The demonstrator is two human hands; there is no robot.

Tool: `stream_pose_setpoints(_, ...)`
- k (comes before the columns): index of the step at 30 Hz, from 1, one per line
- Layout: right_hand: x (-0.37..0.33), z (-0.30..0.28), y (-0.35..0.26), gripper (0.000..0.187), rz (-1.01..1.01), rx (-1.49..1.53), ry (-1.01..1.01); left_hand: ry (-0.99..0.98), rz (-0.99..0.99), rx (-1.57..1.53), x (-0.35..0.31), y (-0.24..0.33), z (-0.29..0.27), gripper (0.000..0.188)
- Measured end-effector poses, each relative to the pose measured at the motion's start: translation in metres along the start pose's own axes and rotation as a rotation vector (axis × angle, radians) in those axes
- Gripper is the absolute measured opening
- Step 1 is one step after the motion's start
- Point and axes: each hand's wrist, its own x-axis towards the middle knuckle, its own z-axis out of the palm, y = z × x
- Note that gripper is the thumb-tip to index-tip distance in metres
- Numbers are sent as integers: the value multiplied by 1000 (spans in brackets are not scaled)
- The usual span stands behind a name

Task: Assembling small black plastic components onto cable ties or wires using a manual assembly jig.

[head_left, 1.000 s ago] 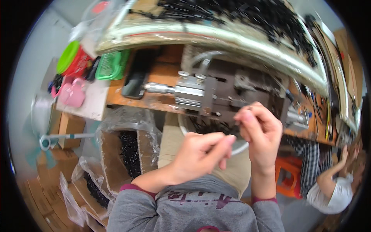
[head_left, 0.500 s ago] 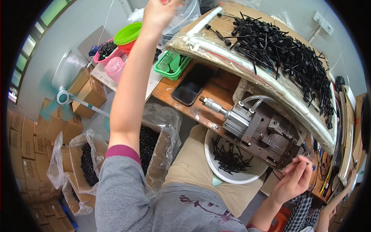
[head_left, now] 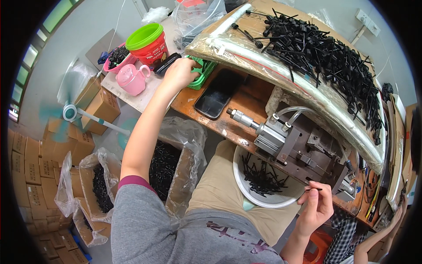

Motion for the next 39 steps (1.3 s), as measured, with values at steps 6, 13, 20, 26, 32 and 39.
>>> stream_pose_setpoints(6,-8,4,-4,12,17,16,-10,-329,-230,407,31,19,3,29)
stream_pose_setpoints(13,-13,-4,3,12,107,44,-16,-423,-174,318,39,6,2,28)
stream_pose_setpoints(20,-12,-6,4,11,87,56,-2,-336,-166,-9,38,-7,2,26)
stream_pose_setpoints(26,-13,-13,9,11,83,21,18,-55,-224,-104,13,1,-1,23)
stream_pose_setpoints(32,-10,-15,9,12,71,36,54,343,-210,-205,-22,21,-43,16)
stream_pose_setpoints(39,7,3,5,18,337,277,33,191,84,-1042,-97,153,-66,51)
